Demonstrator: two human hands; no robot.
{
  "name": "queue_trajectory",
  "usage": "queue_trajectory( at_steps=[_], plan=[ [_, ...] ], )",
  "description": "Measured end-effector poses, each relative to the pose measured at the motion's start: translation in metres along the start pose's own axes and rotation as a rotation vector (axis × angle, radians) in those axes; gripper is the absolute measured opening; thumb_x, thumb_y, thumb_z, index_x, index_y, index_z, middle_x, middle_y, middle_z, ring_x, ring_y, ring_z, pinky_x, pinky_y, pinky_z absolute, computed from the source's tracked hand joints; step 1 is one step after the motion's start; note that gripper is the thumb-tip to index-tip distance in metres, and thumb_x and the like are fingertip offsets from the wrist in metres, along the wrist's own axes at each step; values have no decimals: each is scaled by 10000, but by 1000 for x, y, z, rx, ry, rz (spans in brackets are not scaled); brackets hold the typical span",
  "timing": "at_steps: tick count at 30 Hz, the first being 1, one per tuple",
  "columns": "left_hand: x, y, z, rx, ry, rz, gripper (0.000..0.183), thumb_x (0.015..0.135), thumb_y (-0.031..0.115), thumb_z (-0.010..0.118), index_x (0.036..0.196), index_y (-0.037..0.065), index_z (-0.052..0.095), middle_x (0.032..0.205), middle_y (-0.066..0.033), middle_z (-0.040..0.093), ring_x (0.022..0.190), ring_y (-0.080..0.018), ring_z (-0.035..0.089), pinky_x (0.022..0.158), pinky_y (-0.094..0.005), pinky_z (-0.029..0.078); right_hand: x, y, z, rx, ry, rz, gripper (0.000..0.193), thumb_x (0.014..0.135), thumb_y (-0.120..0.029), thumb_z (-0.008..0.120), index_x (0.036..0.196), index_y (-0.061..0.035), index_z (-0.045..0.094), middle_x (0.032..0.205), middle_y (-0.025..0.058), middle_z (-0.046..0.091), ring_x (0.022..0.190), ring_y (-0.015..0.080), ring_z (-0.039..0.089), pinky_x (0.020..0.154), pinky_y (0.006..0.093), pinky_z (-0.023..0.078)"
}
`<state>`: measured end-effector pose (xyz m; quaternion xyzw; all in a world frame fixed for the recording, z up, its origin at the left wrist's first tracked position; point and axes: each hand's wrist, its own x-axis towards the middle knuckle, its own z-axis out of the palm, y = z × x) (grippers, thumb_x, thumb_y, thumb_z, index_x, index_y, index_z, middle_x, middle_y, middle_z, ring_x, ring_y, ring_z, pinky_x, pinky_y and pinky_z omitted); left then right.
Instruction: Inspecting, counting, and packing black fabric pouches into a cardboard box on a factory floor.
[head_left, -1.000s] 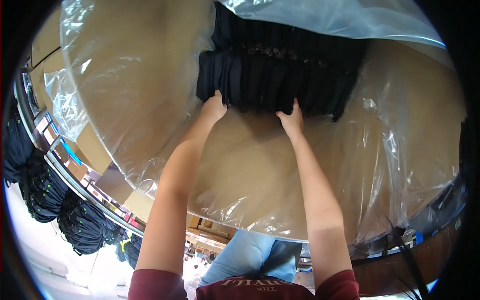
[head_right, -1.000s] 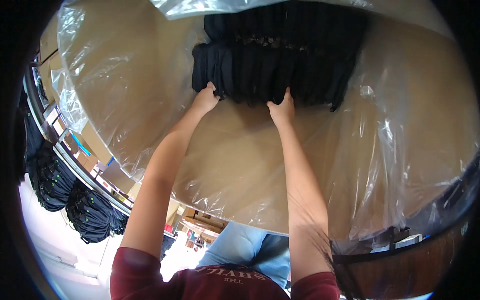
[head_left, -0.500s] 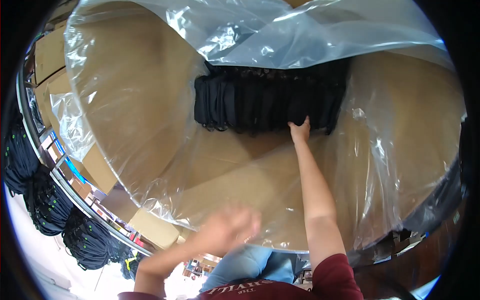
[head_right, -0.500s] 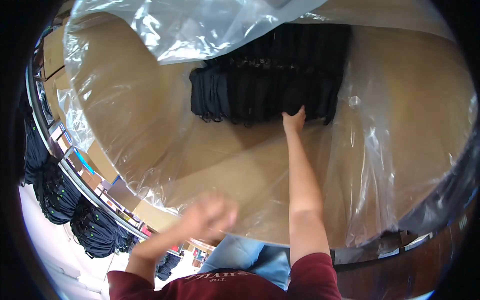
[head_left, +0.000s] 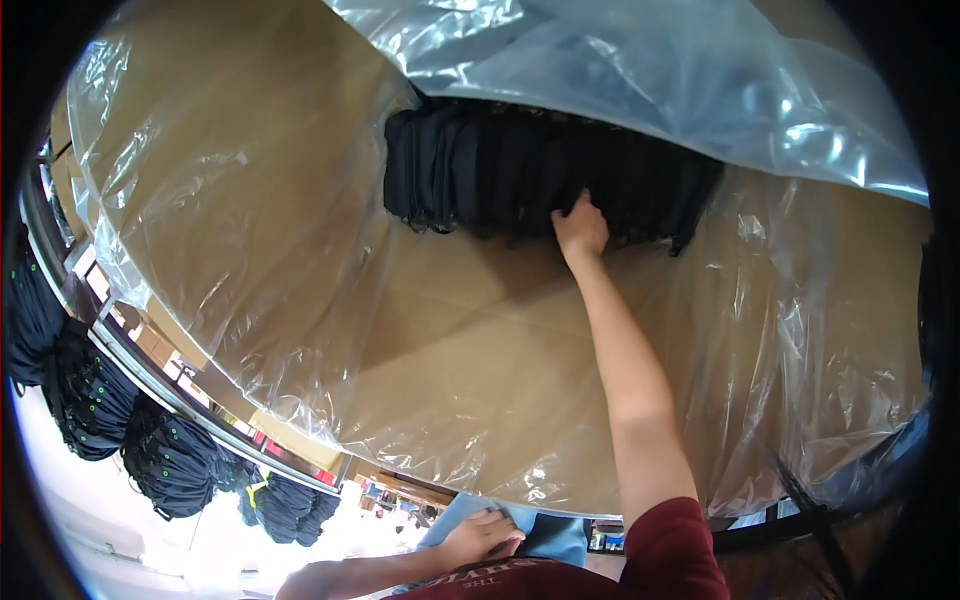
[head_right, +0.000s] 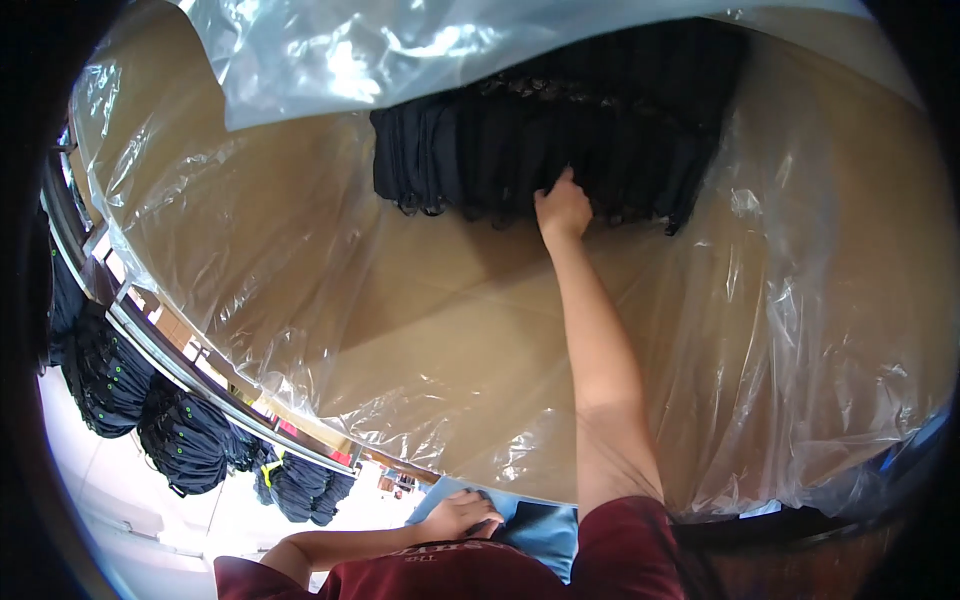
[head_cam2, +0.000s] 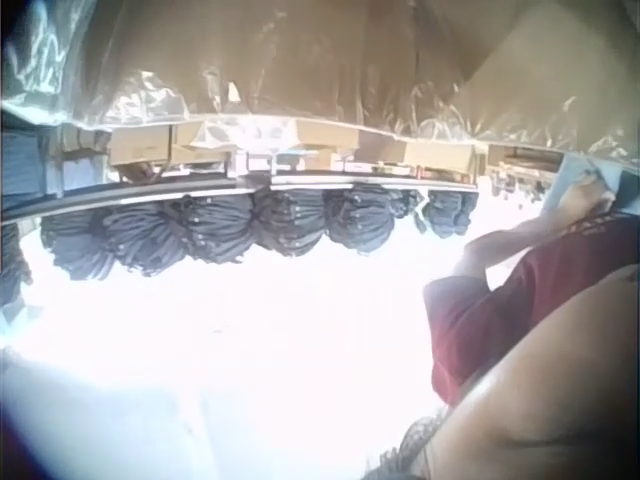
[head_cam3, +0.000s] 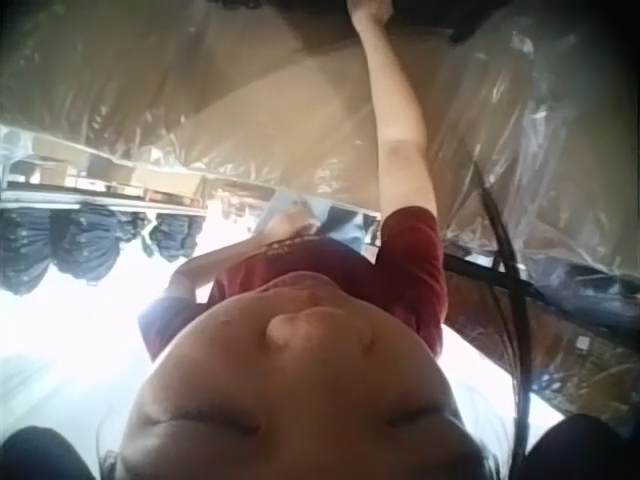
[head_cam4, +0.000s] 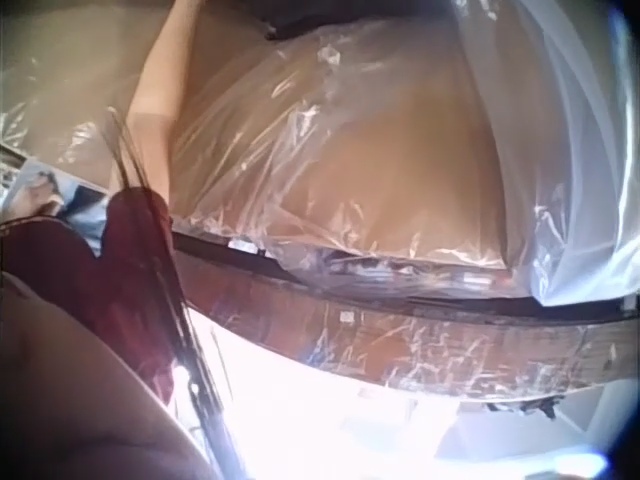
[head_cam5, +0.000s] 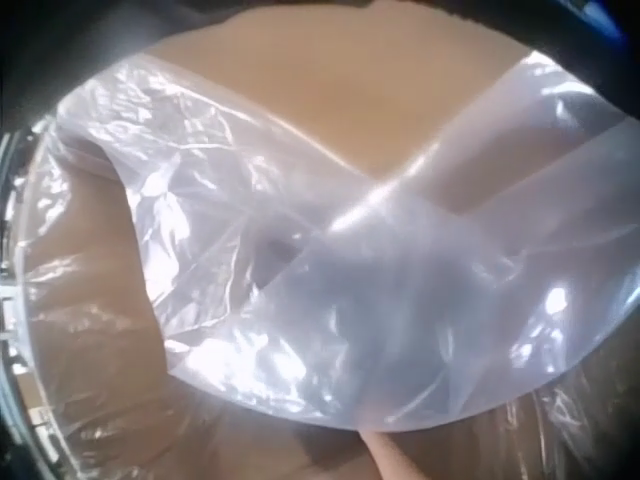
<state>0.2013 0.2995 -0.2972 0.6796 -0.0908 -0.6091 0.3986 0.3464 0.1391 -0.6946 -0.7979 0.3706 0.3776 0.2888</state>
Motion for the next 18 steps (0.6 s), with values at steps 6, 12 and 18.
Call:
queue_trajectory(
  at_steps=[6,12,18],
  plan=[
    [1,-1,6,53,42,7,139,759,101,638,881,112,573,752,-43,559,707,-212,551,608,-322,417,16,-6,-5,-81,-310,86,986,674,-348,751,1420,-87,160,1240,201,491,1067,329,561,867,402,493],
    [-2,-7,7,58,16,3,165,742,91,631,893,131,578,753,-29,549,712,-212,537,614,-332,409,6,4,-27,89,-312,115,1270,574,-387,835,1445,-153,-60,1388,230,278,1157,366,489,943,413,453],
    [7,1,5,69,39,73,107,763,106,602,862,104,559,748,-34,551,711,-225,536,628,-338,407,-28,3,-60,81,-311,119,1251,576,-392,826,1450,-116,-26,1384,235,302,1225,363,424,978,437,411]
  ],
)
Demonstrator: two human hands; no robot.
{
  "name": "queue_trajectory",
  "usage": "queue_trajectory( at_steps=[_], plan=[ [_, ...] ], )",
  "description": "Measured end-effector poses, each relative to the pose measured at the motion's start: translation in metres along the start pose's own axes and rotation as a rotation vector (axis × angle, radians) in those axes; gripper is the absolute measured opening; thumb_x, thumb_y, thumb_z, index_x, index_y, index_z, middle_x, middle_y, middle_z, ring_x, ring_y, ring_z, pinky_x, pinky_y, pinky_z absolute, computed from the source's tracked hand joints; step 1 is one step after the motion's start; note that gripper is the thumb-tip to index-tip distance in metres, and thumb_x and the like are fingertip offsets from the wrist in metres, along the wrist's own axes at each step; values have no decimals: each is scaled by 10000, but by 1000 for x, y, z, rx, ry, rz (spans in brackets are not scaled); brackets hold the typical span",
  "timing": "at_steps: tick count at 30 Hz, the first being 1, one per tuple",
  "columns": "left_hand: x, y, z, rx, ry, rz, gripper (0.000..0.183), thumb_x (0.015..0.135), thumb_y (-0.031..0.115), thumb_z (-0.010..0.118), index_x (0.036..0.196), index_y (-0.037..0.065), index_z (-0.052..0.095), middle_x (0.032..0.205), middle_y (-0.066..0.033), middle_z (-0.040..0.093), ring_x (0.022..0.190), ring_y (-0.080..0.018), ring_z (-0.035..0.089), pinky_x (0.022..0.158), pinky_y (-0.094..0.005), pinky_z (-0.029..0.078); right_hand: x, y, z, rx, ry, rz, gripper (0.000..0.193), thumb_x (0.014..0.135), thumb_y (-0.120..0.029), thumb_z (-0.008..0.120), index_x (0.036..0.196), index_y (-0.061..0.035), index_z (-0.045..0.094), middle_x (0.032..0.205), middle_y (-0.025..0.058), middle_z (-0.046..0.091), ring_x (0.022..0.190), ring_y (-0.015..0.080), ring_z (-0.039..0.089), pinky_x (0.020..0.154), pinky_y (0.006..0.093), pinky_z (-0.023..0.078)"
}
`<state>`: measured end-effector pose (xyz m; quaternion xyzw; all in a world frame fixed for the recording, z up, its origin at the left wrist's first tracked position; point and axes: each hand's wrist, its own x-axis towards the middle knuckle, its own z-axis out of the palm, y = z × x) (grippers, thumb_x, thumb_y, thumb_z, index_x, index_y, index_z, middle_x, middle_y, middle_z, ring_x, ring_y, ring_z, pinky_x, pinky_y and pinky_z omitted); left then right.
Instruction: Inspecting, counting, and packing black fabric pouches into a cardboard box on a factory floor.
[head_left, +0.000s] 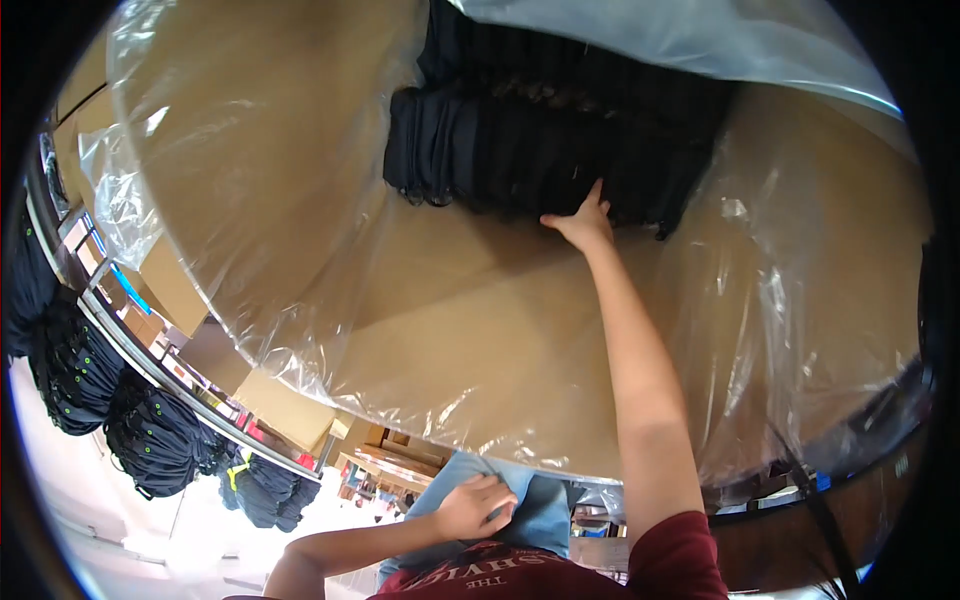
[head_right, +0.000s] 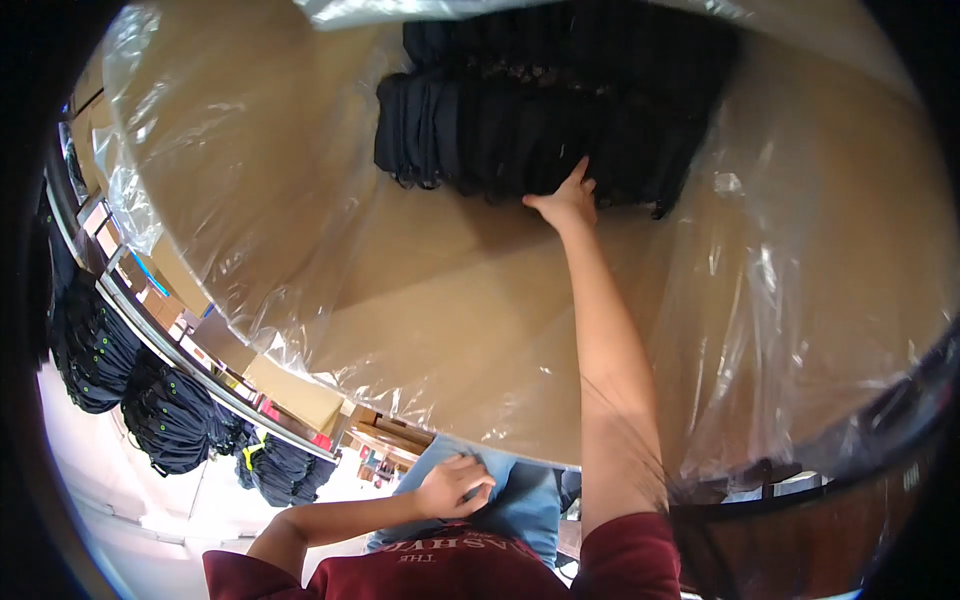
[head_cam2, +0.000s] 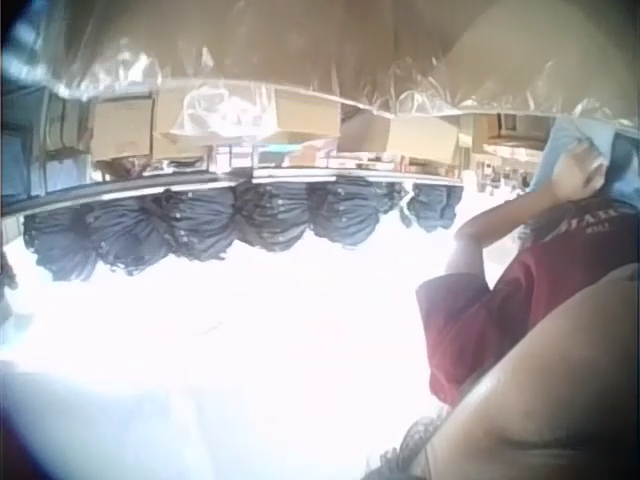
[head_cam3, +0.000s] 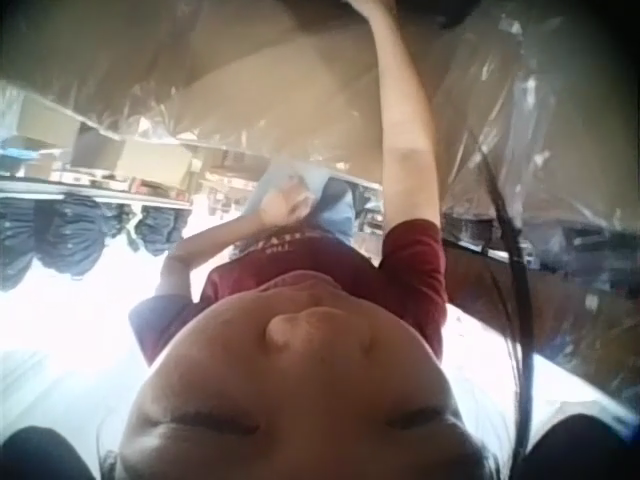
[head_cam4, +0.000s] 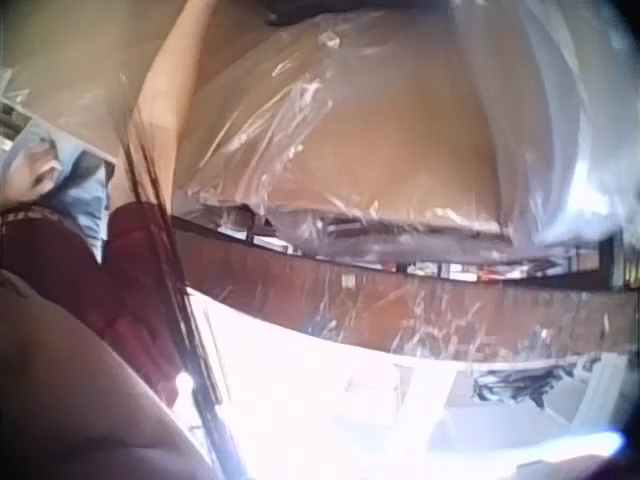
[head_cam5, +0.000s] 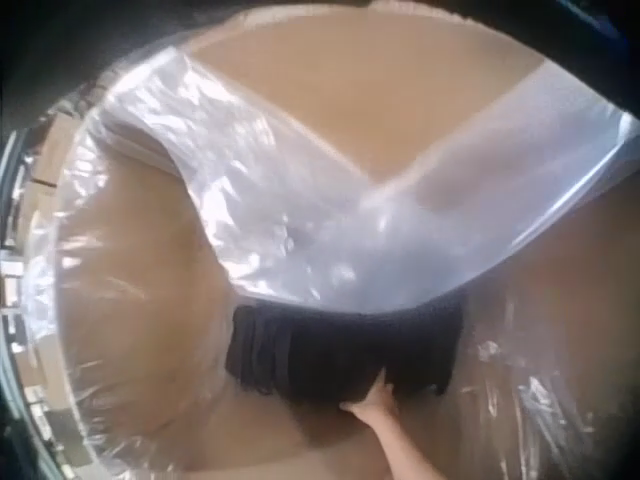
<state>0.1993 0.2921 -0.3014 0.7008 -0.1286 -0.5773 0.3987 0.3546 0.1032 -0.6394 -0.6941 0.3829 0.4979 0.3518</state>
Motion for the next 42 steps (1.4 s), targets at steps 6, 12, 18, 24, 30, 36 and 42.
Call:
queue_trajectory(
  at_steps=[6,12,18,24,30,36,42],
  plan=[
    [17,13,3,78,134,32,72,774,116,582,820,97,530,744,-68,547,718,-262,550,645,-370,425,-101,20,-16,133,129,-136,915,699,-292,711,1427,-92,193,1361,226,348,1235,356,400,1021,384,358],
    [24,14,14,193,176,91,78,765,120,574,816,92,523,746,-97,548,735,-295,559,662,-393,444,-217,49,-53,317,240,-366,516,779,-222,616,1259,-86,482,1220,189,514,1117,308,517,929,374,422],
    [24,15,31,354,208,166,82,730,125,585,777,71,544,645,-121,552,679,-334,559,628,-436,449,-312,103,-59,724,144,-567,286,809,-167,596,1071,-54,618,861,112,665,812,183,630,776,273,470],
    [17,12,60,506,154,129,105,767,160,568,774,58,541,742,-128,608,729,-343,582,666,-445,464,-434,169,-44,874,153,-746,247,840,-62,541,1077,-28,602,873,77,648,818,128,595,768,248,458],
    [11,-2,102,698,178,162,105,757,159,573,785,59,557,778,-123,613,824,-324,571,749,-431,441,-492,264,11,1038,38,-583,222,884,-65,515,1083,-7,595,879,56,636,816,115,577,761,238,446],
    [-2,-7,114,628,269,303,79,754,109,566,750,30,573,752,-154,609,756,-342,581,691,-430,460,-531,312,24,1154,149,-549,224,902,-86,497,1099,-32,590,898,43,639,816,92,568,750,210,419],
    [-3,-1,129,460,106,218,190,791,186,572,857,15,624,835,-166,646,795,-336,614,704,-393,469,-574,368,71,1316,130,-501,108,884,-124,525,905,-70,616,677,-39,532,567,15,425,502,165,308]
  ],
)
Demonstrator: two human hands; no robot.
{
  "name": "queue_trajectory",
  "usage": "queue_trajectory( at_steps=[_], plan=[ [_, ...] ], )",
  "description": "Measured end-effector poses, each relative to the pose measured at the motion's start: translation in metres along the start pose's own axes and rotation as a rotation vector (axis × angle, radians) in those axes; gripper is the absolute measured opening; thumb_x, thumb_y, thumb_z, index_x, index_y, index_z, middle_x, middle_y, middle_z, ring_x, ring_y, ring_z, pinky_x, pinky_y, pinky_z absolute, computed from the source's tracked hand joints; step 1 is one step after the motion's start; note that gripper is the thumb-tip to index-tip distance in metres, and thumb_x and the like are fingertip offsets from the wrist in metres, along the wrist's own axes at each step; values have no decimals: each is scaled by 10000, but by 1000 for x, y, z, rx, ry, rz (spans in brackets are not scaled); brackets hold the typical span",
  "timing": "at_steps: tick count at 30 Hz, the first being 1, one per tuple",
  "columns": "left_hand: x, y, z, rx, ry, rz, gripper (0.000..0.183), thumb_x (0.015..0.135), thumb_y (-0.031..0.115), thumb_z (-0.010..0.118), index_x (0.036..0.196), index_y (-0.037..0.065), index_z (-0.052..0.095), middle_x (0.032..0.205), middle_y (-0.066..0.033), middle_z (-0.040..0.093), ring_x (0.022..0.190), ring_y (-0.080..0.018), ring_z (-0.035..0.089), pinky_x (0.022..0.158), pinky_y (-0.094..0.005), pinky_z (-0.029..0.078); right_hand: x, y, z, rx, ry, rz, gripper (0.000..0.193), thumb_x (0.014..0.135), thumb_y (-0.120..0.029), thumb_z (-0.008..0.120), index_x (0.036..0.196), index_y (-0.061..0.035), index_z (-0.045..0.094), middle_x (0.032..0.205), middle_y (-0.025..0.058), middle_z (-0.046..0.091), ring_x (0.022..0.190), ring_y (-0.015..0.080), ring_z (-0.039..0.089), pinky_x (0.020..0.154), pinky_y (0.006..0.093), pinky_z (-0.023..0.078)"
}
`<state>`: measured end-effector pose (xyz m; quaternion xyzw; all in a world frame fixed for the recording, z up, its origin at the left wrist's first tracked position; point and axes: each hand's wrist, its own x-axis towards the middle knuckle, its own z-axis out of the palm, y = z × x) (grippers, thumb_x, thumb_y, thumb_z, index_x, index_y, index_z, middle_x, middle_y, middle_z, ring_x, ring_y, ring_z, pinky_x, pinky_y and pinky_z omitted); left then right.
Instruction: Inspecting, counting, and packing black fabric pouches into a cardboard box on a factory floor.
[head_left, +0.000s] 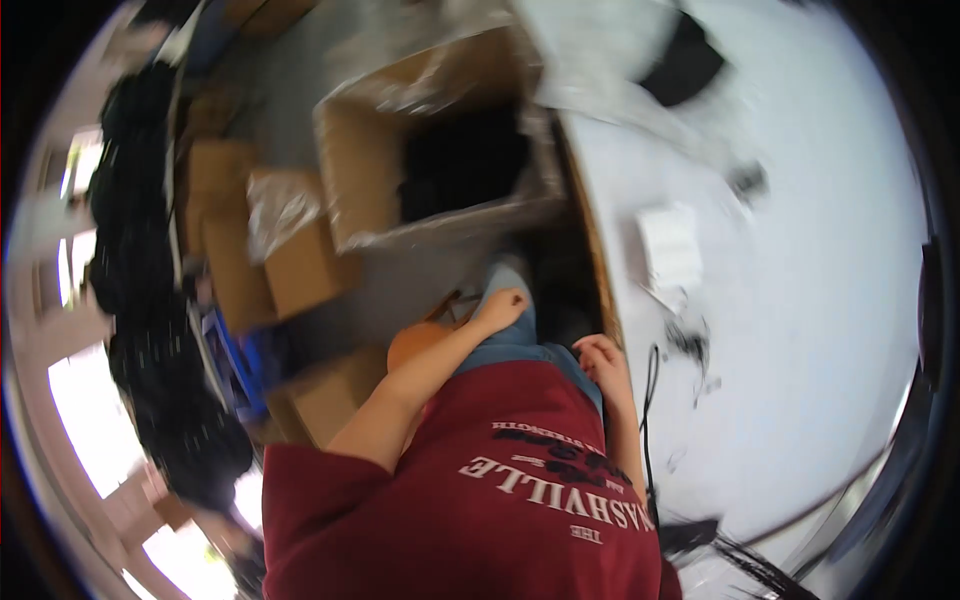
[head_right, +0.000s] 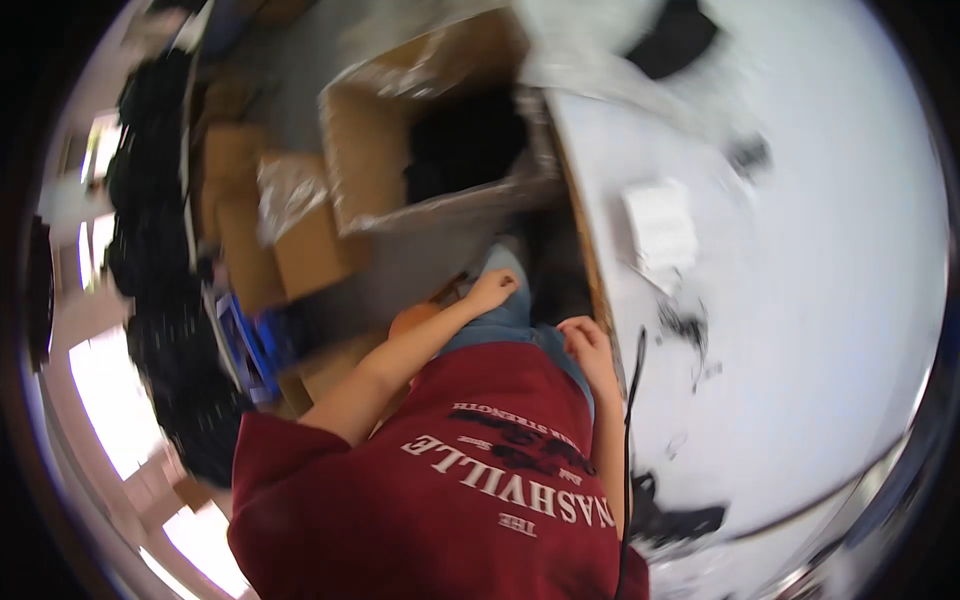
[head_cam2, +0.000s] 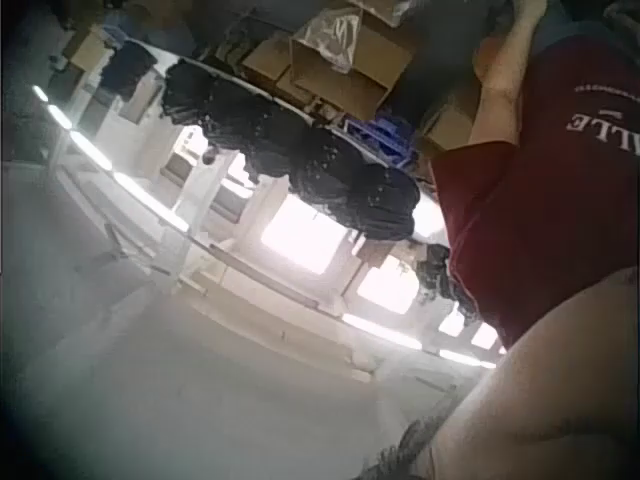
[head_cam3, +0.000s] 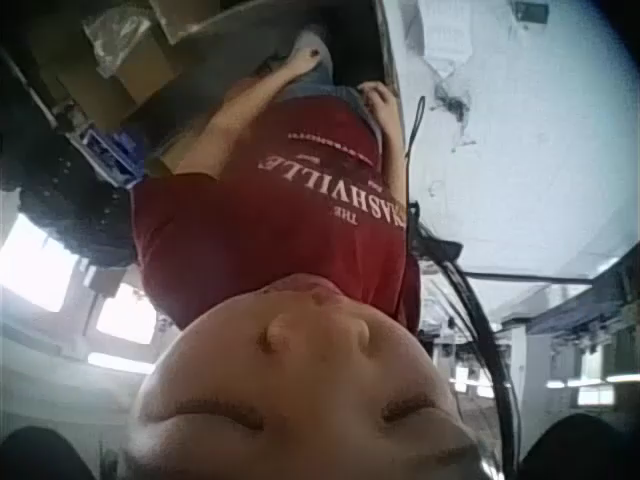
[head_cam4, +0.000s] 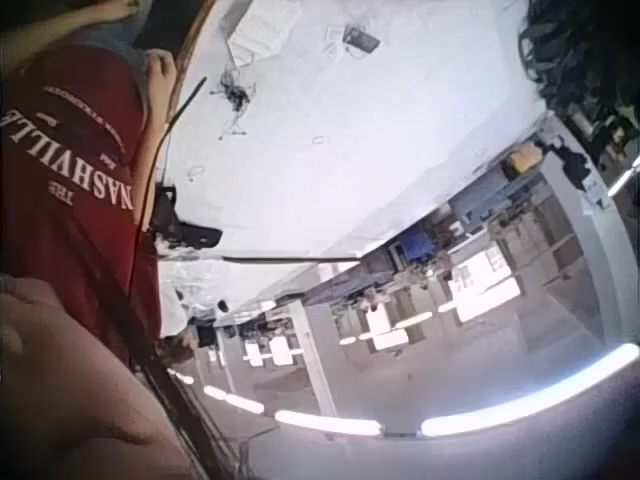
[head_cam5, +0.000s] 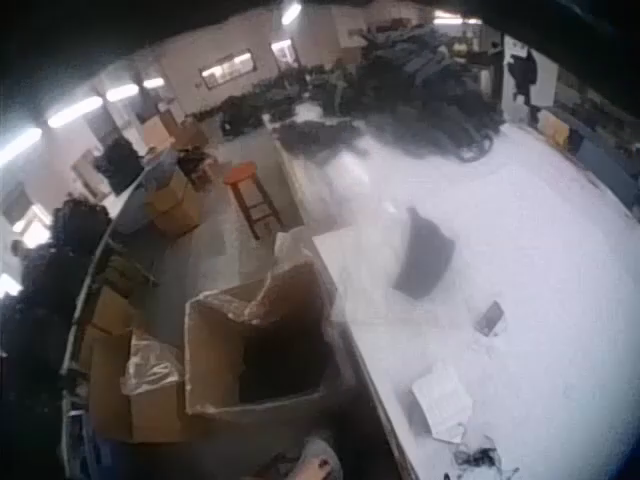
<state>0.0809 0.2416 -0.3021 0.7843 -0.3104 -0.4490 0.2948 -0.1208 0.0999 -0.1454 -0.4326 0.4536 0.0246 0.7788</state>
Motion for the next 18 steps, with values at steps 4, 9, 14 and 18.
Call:
queue_trajectory(
  at_steps=[4,9,14,18],
  plan=[
    [7,-8,-23,-7,-65,-6,199,850,190,573,911,17,649,858,-121,672,810,-198,635,738,-303,477,-65,62,-21,-43,154,-43,111,884,-157,538,889,-64,599,756,-30,547,713,63,503,656,208,416],
    [21,57,-33,155,-375,133,173,856,156,578,878,-7,632,801,-69,646,759,-142,591,717,-261,457,-184,118,-50,538,170,-104,364,874,-211,568,1191,-34,549,1171,28,565,1086,90,482,953,226,347],
    [52,139,-7,550,-764,199,217,856,198,579,878,-14,622,790,-63,631,751,-138,579,698,-265,458,-303,161,-94,491,475,-68,295,873,-184,532,1104,-11,594,1030,96,650,915,176,633,794,263,491],
    [62,201,23,654,-1037,166,251,873,212,538,877,-31,600,757,-74,622,721,-144,589,675,-268,474,-328,204,-141,839,1450,-537,218,866,-188,576,1016,-41,636,992,63,658,885,126,631,765,248,489]
  ],
)
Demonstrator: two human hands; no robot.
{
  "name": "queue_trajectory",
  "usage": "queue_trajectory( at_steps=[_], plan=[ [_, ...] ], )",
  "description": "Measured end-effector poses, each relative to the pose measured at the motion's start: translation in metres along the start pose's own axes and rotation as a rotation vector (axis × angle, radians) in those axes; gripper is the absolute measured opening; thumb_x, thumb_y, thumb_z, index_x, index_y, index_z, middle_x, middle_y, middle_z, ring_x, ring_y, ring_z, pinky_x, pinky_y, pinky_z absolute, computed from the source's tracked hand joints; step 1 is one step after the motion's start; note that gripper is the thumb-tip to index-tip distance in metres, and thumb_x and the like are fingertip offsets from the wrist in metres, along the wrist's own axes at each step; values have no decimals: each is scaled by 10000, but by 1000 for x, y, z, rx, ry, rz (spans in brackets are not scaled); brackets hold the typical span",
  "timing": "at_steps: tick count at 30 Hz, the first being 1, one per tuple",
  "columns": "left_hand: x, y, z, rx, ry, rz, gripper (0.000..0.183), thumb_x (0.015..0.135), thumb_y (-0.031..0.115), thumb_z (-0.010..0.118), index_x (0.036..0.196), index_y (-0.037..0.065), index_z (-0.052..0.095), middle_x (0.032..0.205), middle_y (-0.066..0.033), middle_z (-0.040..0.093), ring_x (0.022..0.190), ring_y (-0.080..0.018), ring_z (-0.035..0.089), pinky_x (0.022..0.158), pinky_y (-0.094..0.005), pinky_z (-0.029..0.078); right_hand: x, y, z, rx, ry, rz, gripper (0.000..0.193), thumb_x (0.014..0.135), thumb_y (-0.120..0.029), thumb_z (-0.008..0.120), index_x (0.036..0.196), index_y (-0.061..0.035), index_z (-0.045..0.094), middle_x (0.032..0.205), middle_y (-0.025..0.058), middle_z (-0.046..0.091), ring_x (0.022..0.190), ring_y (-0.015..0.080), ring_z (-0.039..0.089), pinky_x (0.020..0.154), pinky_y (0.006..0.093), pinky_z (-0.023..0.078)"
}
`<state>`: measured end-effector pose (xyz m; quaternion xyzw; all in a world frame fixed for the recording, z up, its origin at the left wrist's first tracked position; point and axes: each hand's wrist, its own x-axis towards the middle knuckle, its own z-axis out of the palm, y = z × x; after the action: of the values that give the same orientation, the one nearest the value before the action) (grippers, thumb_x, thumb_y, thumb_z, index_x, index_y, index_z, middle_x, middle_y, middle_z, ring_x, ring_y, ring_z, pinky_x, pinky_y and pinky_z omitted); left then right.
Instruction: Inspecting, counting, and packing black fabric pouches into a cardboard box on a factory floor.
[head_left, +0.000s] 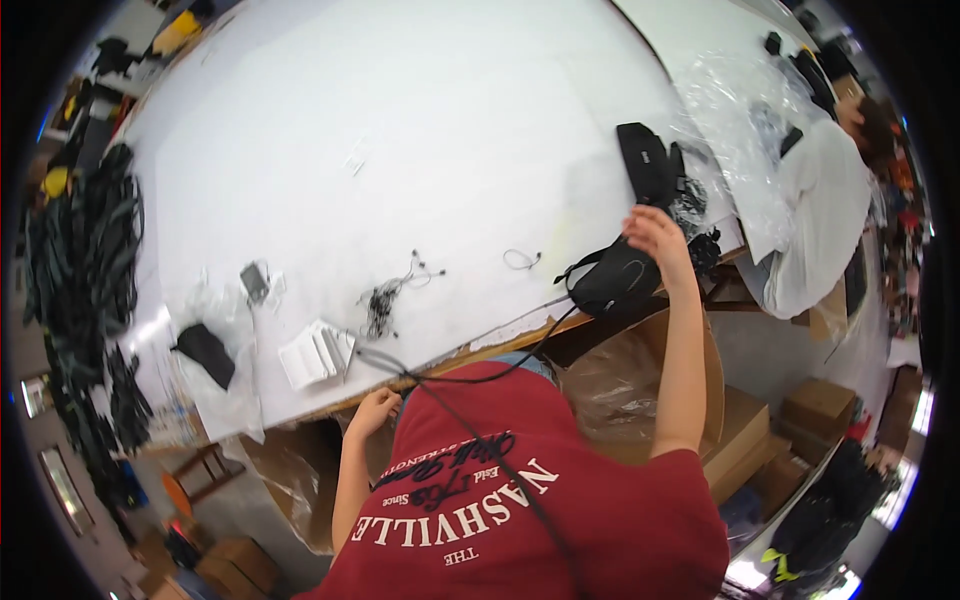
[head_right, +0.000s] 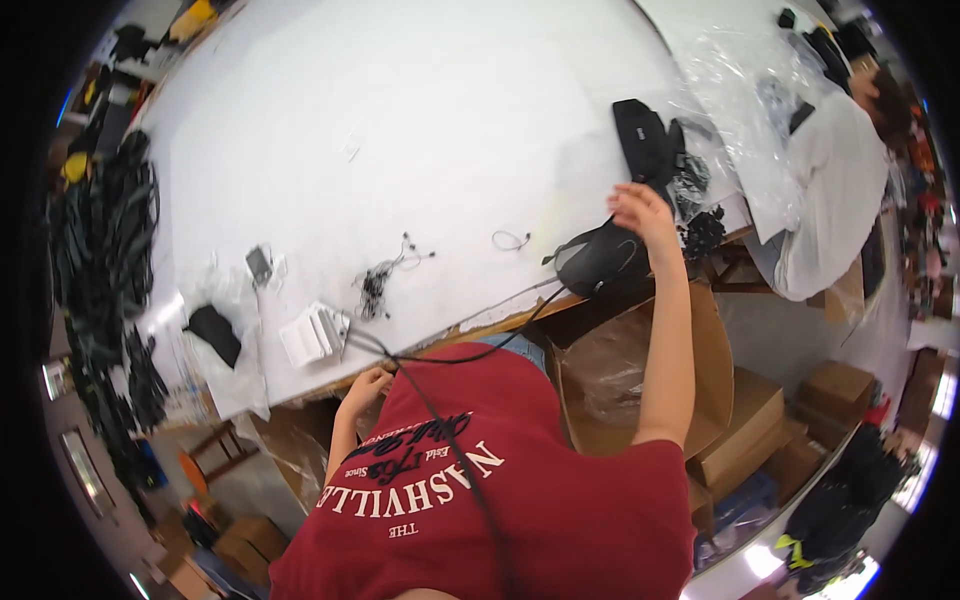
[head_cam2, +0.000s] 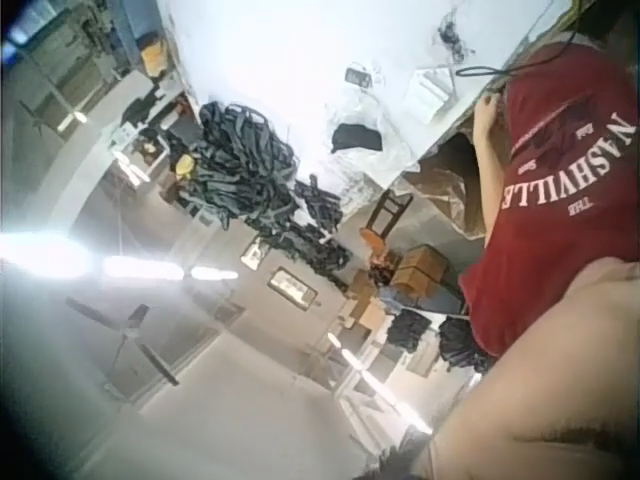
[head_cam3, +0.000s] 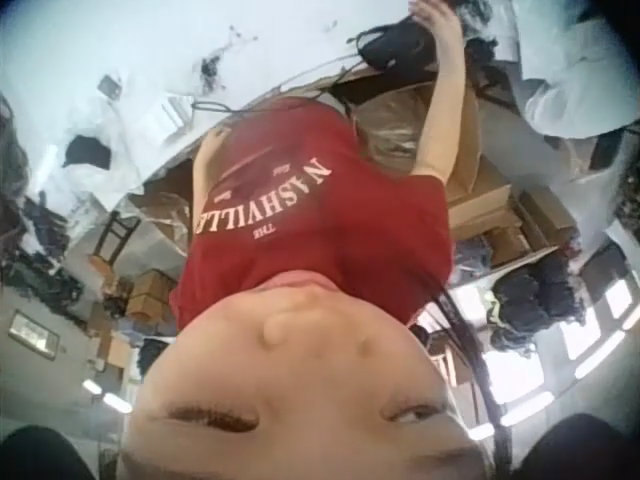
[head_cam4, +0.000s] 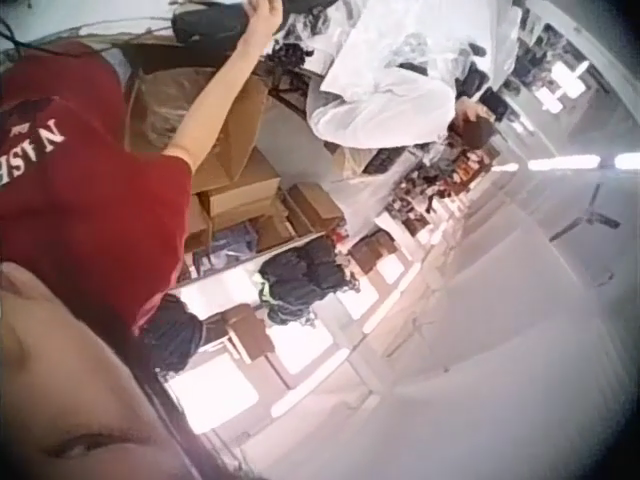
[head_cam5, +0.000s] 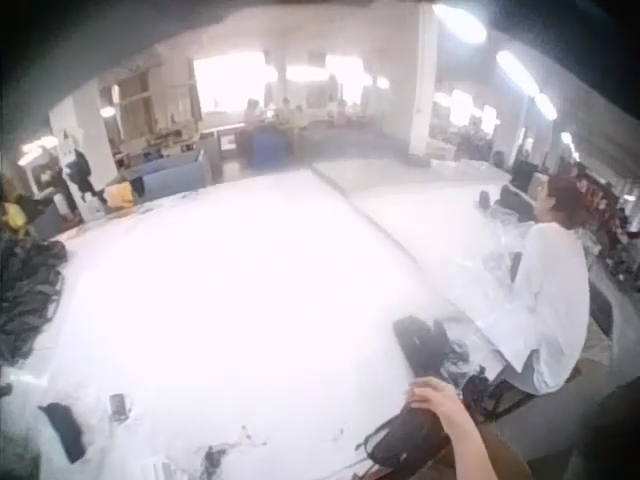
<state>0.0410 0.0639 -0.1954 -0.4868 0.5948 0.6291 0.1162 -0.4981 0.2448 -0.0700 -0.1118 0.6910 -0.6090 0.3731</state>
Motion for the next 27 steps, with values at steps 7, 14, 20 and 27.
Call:
queue_trajectory(
  at_steps=[7,14,20,27],
  plan=[
    [16,48,-2,390,-61,36,282,883,259,522,828,-12,576,675,-48,573,631,-119,519,602,-286,444,143,54,-65,-1138,677,-219,650,730,-359,672,1266,-45,481,1272,128,509,1215,295,421,1037,439,287],
    [42,-106,-11,91,-19,43,227,893,191,517,893,-12,618,782,-30,608,753,-93,522,692,-248,434,183,29,-74,-1118,482,375,924,657,-582,674,1337,-25,390,1389,174,370,1316,347,259,1074,503,160],
    [28,-107,-7,-123,111,-61,214,882,163,517,880,-11,642,786,-27,620,747,-101,544,691,-243,437,196,18,-71,-1171,530,430,994,525,-528,790,1287,-2,429,1359,206,365,1307,350,252,1064,472,198],
    [1,-80,13,-118,175,-188,220,870,190,537,841,-12,621,735,-50,615,692,-106,540,627,-257,442,174,4,29,-1314,429,-464,391,596,-63,685,942,-20,506,897,147,578,934,306,542,884,382,400]
  ],
)
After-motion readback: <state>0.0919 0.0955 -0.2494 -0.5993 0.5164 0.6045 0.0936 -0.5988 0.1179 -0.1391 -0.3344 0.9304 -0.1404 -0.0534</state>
